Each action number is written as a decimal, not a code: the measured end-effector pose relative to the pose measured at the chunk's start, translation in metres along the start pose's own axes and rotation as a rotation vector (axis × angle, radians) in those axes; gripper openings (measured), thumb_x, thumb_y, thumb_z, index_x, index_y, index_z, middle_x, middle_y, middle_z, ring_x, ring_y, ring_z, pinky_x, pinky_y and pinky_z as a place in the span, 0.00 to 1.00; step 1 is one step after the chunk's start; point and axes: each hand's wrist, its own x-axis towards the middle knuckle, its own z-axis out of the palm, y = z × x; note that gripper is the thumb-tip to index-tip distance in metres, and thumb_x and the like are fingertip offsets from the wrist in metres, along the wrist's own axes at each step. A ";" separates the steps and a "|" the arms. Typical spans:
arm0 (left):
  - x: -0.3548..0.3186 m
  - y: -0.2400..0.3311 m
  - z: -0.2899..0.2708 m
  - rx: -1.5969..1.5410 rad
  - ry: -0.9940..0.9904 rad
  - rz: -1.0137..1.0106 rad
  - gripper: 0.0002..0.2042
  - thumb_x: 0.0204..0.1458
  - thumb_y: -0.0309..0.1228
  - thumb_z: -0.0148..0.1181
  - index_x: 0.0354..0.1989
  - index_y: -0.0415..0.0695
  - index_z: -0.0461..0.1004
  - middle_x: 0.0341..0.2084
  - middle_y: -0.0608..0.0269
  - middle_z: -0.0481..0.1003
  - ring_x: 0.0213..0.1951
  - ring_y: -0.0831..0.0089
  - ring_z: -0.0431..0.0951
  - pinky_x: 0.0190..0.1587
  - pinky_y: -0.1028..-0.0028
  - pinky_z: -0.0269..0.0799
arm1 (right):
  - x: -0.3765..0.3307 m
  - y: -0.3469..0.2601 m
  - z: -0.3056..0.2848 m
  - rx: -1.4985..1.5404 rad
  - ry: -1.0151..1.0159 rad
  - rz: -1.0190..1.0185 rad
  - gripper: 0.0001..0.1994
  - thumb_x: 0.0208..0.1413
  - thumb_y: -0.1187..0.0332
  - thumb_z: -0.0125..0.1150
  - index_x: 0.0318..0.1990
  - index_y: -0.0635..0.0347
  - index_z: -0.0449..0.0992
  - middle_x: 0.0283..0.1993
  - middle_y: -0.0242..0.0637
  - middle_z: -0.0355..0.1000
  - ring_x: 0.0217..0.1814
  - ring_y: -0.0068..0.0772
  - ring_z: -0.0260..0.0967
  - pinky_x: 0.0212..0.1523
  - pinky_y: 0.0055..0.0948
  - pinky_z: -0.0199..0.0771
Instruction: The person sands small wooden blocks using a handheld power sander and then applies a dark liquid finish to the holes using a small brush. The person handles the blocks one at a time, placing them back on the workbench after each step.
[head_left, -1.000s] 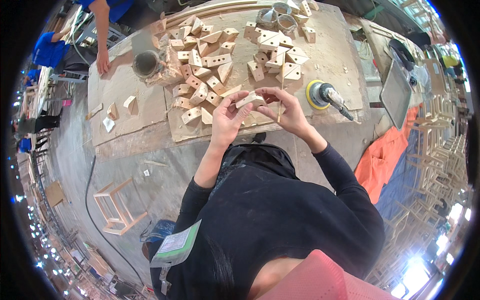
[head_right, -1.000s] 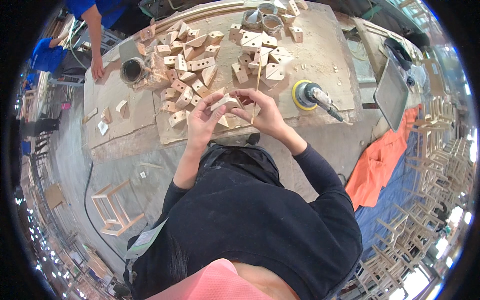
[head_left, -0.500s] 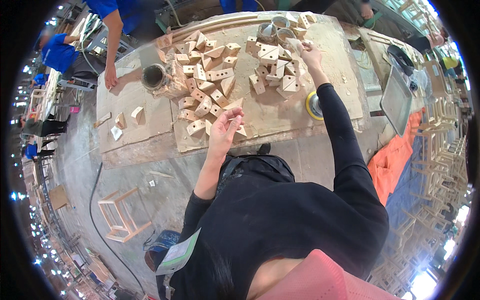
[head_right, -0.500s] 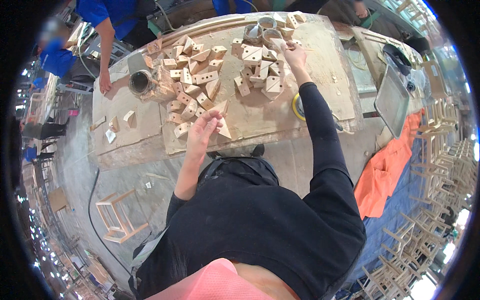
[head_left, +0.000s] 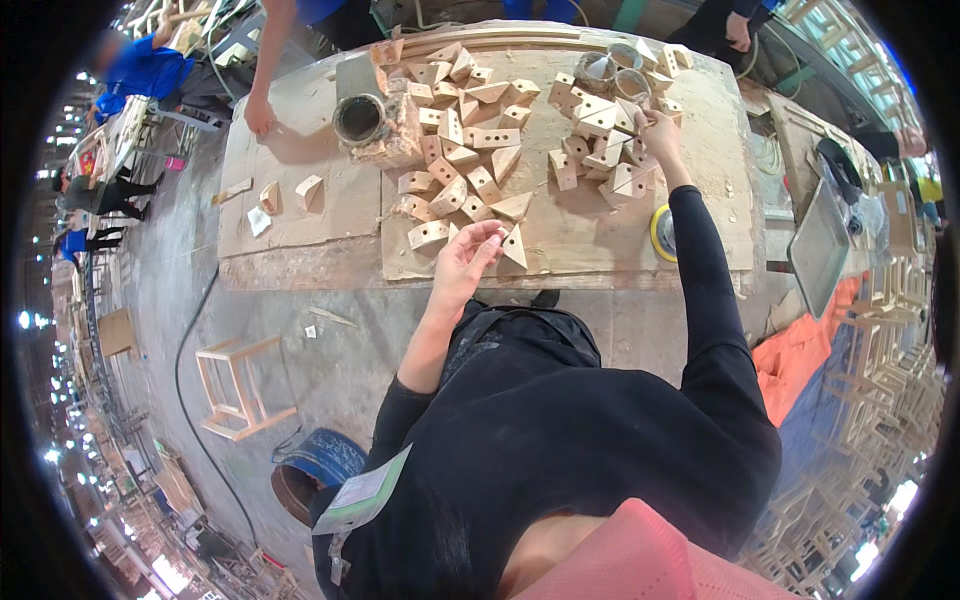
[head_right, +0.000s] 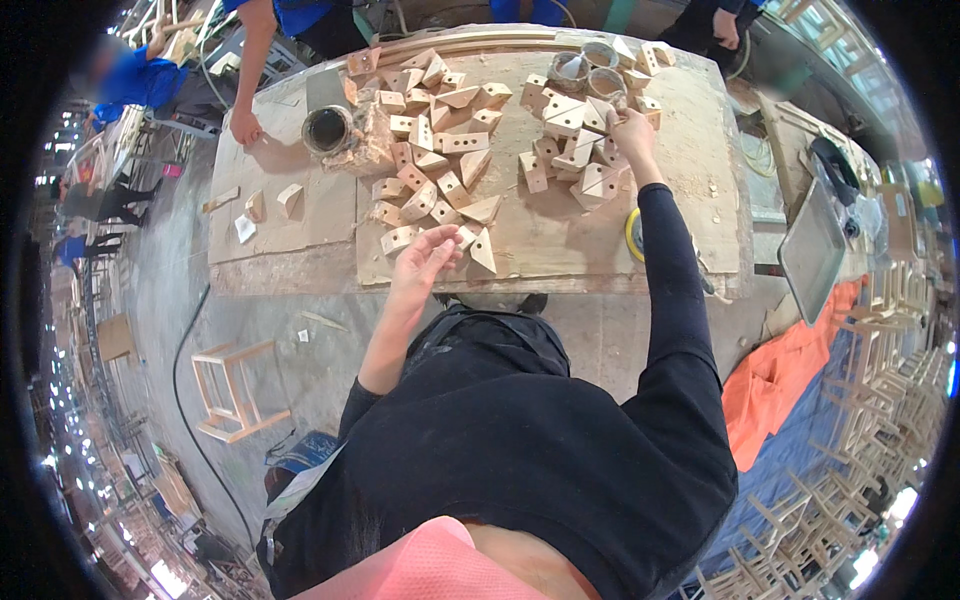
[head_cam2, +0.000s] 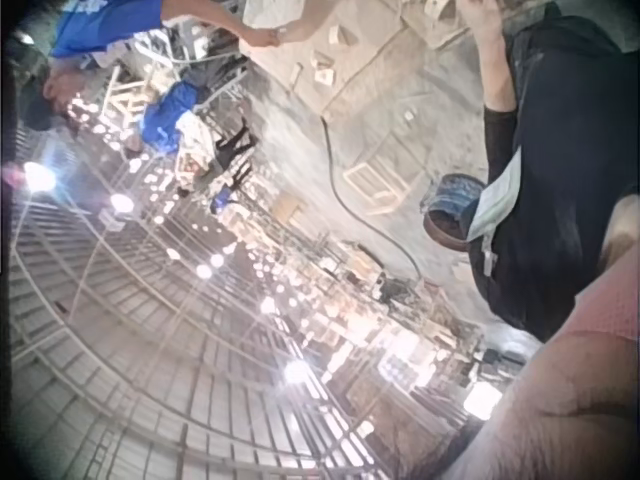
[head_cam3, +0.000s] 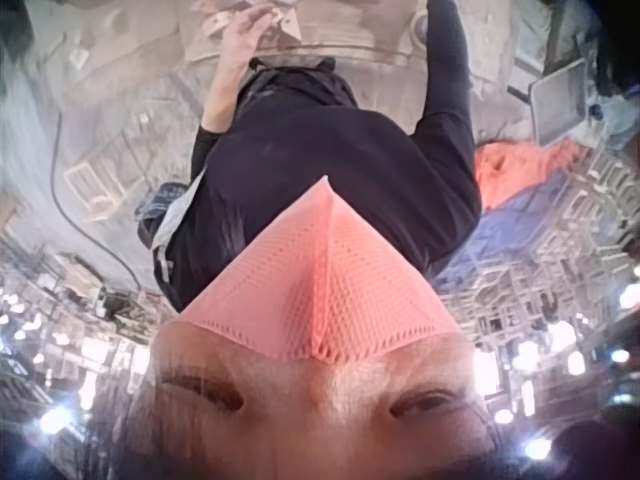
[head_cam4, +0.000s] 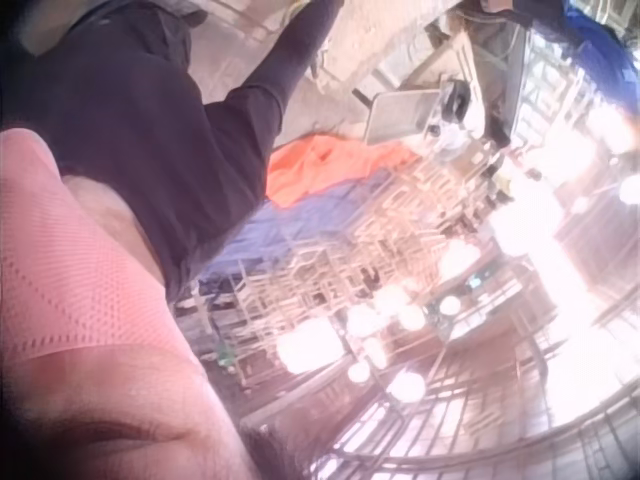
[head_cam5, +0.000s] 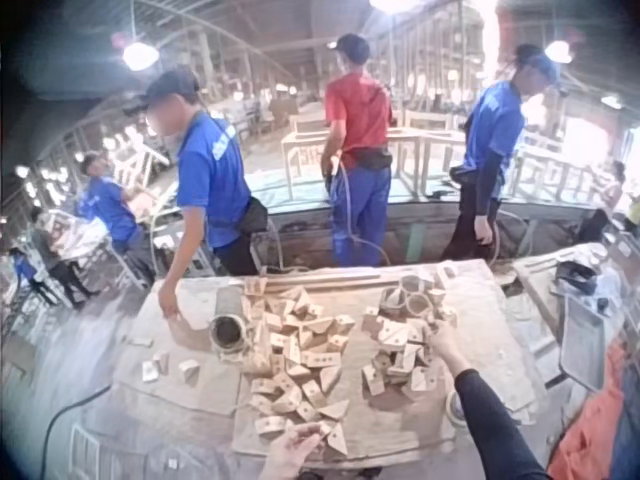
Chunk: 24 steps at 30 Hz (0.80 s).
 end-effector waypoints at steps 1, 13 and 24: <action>0.001 0.001 0.001 -0.012 -0.014 -0.002 0.14 0.58 0.31 0.57 0.51 0.40 0.71 0.42 0.66 0.75 0.41 0.81 0.74 0.44 0.79 0.68 | -0.001 0.001 0.000 0.025 0.057 -0.041 0.21 0.54 0.48 0.57 0.46 0.54 0.79 0.42 0.45 0.77 0.47 0.45 0.75 0.48 0.38 0.72; 0.013 -0.012 0.011 0.000 -0.098 -0.027 0.14 0.59 0.31 0.56 0.52 0.40 0.71 0.40 0.67 0.75 0.41 0.82 0.73 0.44 0.79 0.68 | -0.043 -0.067 -0.026 -0.068 -0.118 -0.778 0.33 0.46 0.66 0.69 0.62 0.50 0.64 0.63 0.40 0.64 0.61 0.47 0.64 0.58 0.39 0.68; -0.005 -0.028 0.005 -0.111 0.105 -0.017 0.12 0.56 0.30 0.60 0.48 0.42 0.73 0.36 0.71 0.74 0.38 0.83 0.72 0.44 0.80 0.68 | -0.031 -0.088 -0.021 -0.109 -0.237 -0.894 0.31 0.43 0.69 0.70 0.59 0.52 0.67 0.55 0.41 0.69 0.57 0.47 0.66 0.54 0.40 0.68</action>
